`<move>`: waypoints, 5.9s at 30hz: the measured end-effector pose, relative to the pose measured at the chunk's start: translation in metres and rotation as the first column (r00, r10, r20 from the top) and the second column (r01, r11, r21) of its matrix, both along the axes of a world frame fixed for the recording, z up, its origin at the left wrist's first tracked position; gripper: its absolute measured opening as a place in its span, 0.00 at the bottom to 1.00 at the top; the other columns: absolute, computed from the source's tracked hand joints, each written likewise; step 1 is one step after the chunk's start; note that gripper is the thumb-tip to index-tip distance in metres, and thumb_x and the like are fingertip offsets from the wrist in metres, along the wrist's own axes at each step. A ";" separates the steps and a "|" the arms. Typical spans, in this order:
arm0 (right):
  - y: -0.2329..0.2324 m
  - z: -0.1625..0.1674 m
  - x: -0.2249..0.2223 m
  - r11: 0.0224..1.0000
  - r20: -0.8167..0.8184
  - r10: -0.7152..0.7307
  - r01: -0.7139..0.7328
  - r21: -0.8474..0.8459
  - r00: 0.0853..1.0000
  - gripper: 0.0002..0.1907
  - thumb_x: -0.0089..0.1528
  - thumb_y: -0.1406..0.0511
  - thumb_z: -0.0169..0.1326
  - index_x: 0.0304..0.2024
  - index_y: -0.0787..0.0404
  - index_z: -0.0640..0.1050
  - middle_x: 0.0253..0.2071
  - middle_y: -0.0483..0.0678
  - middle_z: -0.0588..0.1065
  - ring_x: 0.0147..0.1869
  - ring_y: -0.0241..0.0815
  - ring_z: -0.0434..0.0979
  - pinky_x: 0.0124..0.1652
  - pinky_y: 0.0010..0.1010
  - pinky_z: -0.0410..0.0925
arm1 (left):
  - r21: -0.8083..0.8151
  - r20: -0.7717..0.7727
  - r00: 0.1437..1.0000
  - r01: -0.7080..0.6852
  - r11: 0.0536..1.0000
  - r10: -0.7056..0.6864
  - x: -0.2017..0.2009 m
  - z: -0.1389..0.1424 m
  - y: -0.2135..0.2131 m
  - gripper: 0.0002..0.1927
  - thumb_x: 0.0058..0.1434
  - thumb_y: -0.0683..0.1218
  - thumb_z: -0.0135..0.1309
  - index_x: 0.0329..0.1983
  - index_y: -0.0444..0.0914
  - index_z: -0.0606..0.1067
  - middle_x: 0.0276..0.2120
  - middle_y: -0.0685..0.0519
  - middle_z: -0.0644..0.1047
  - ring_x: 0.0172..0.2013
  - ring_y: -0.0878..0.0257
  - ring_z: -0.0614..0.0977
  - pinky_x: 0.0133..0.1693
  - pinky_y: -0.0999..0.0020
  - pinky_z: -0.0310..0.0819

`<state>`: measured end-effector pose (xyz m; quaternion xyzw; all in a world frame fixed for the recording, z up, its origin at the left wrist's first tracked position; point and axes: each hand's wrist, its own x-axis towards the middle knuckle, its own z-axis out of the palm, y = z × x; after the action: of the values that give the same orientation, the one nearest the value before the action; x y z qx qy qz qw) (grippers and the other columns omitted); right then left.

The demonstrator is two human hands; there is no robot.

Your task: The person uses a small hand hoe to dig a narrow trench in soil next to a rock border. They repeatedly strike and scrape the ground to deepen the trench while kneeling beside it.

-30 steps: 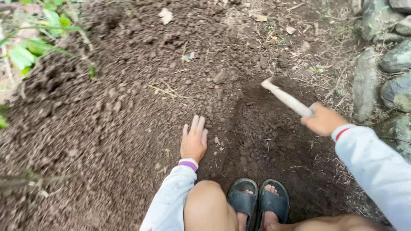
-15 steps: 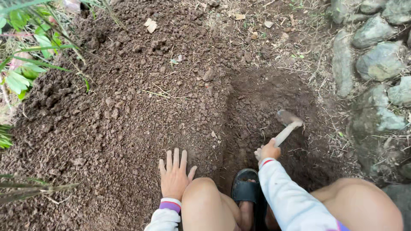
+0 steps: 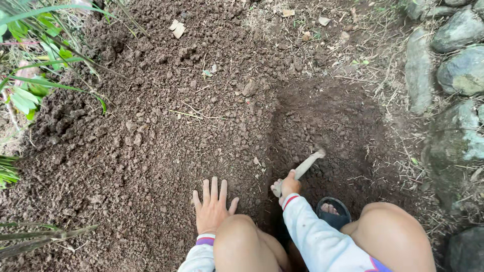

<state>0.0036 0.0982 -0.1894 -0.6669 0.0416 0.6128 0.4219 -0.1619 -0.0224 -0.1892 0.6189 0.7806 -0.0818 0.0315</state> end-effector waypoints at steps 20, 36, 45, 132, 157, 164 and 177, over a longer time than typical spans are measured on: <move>-0.020 0.070 -0.023 0.984 -0.518 -0.107 0.165 0.067 0.849 0.03 0.69 0.59 0.48 0.43 0.47 0.69 0.35 0.45 0.70 0.35 0.41 0.73 0.33 0.31 0.72 | 0.285 0.166 0.980 0.056 0.957 -0.106 -0.014 0.055 -0.017 0.37 0.64 0.65 0.47 0.70 0.41 0.63 0.71 0.43 0.59 0.72 0.45 0.53 0.67 0.37 0.39; 0.051 0.240 -0.179 0.585 0.152 0.504 -0.465 0.664 0.850 0.17 0.67 0.59 0.46 0.42 0.69 0.65 0.27 0.50 0.66 0.21 0.43 0.67 0.20 0.36 0.65 | 0.248 0.250 0.961 0.053 0.967 -0.117 -0.026 0.067 -0.033 0.38 0.66 0.64 0.45 0.72 0.38 0.61 0.73 0.42 0.56 0.74 0.44 0.48 0.69 0.38 0.33; 0.030 0.065 -0.002 0.783 0.182 0.238 -0.300 0.545 0.954 0.16 0.71 0.53 0.48 0.42 0.59 0.69 0.30 0.48 0.69 0.25 0.39 0.69 0.23 0.32 0.64 | 0.265 0.125 0.984 0.092 0.960 -0.129 -0.031 0.032 -0.028 0.37 0.65 0.64 0.49 0.69 0.37 0.65 0.70 0.41 0.62 0.71 0.42 0.56 0.66 0.37 0.46; -0.014 -0.007 0.001 0.980 -0.436 0.153 -0.078 0.184 0.887 0.13 0.70 0.57 0.46 0.36 0.57 0.69 0.27 0.42 0.66 0.29 0.33 0.67 0.28 0.21 0.65 | 0.354 0.165 0.978 0.063 0.933 -0.129 -0.031 0.009 -0.016 0.35 0.64 0.64 0.50 0.68 0.41 0.68 0.70 0.42 0.62 0.71 0.44 0.57 0.67 0.35 0.46; -0.013 -0.062 0.077 0.940 0.140 0.102 -0.141 0.311 0.985 0.22 0.72 0.48 0.47 0.32 0.55 0.66 0.25 0.44 0.65 0.21 0.40 0.63 0.19 0.31 0.59 | 0.355 0.150 0.983 0.045 0.934 -0.104 -0.025 -0.034 -0.019 0.34 0.65 0.65 0.48 0.69 0.44 0.68 0.71 0.45 0.63 0.72 0.47 0.59 0.68 0.37 0.49; -0.054 -0.077 0.019 1.000 -0.110 0.020 -0.019 0.007 0.994 0.29 0.69 0.43 0.41 0.41 0.62 0.67 0.31 0.52 0.70 0.31 0.50 0.72 0.32 0.42 0.73 | 0.339 0.140 0.986 0.040 0.940 -0.093 -0.024 -0.033 -0.017 0.33 0.66 0.65 0.48 0.70 0.45 0.67 0.72 0.46 0.62 0.72 0.48 0.58 0.68 0.37 0.48; -0.062 -0.031 -0.039 0.993 -0.312 0.117 -0.116 0.023 0.943 0.16 0.69 0.50 0.46 0.43 0.54 0.67 0.33 0.47 0.69 0.32 0.43 0.70 0.33 0.37 0.69 | 0.337 0.123 0.989 0.039 0.941 -0.085 -0.024 -0.026 -0.014 0.33 0.66 0.65 0.47 0.69 0.46 0.67 0.72 0.46 0.62 0.72 0.49 0.58 0.68 0.38 0.48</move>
<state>-0.0355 0.0359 -0.2204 -0.5619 0.0669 0.7345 0.3744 -0.1859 -0.0369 -0.2149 0.6438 0.7592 0.0926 -0.0234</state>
